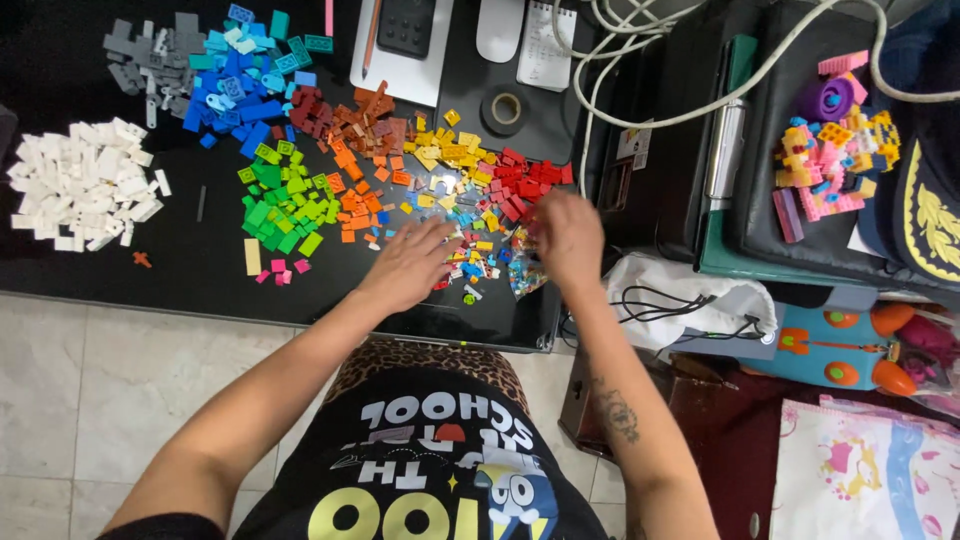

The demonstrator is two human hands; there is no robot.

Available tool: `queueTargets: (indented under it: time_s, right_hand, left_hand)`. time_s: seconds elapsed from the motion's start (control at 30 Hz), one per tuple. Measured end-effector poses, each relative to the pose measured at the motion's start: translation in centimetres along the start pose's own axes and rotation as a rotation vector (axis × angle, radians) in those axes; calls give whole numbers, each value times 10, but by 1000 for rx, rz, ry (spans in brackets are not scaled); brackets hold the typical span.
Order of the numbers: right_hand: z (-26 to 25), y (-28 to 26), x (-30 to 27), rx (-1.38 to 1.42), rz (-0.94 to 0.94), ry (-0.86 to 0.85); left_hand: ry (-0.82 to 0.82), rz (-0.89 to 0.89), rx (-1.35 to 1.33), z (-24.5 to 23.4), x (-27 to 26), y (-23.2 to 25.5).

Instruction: Sorting and organizing various colored LEGO pieces on a desk.

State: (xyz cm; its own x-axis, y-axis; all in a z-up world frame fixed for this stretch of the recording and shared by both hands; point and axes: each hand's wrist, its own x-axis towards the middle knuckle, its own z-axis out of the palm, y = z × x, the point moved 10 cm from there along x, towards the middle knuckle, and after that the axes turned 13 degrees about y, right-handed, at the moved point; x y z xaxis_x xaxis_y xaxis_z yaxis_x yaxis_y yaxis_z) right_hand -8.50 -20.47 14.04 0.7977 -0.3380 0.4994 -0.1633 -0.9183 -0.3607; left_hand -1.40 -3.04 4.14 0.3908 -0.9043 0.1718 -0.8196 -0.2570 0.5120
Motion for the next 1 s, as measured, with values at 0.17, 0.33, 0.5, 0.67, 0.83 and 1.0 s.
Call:
queueTargets:
  time_s: [0.17, 0.33, 0.5, 0.67, 0.83, 1.0]
  right_hand:
    - [28, -23, -28, -78, -83, -39]
    - [42, -20, -34, -135, -11, -6]
    - [57, -10, -44, -156, 4, -18]
    - [56, -17, -40, -152, -8, -9]
    - [58, -24, -44, -222, -24, -49]
    - [61, -23, -48, -206, 35, -46]
  left_hand:
    - [-4, -30, 85, -4, -8, -20]
    - [-81, 8, 99, 5, 24, 12]
    - [-2, 111, 30, 30, 39, 32]
    - [-3, 99, -16, 17, 22, 17]
    - [38, 71, 19, 2, 15, 14]
    - [263, -198, -195, -20, 30, 11]
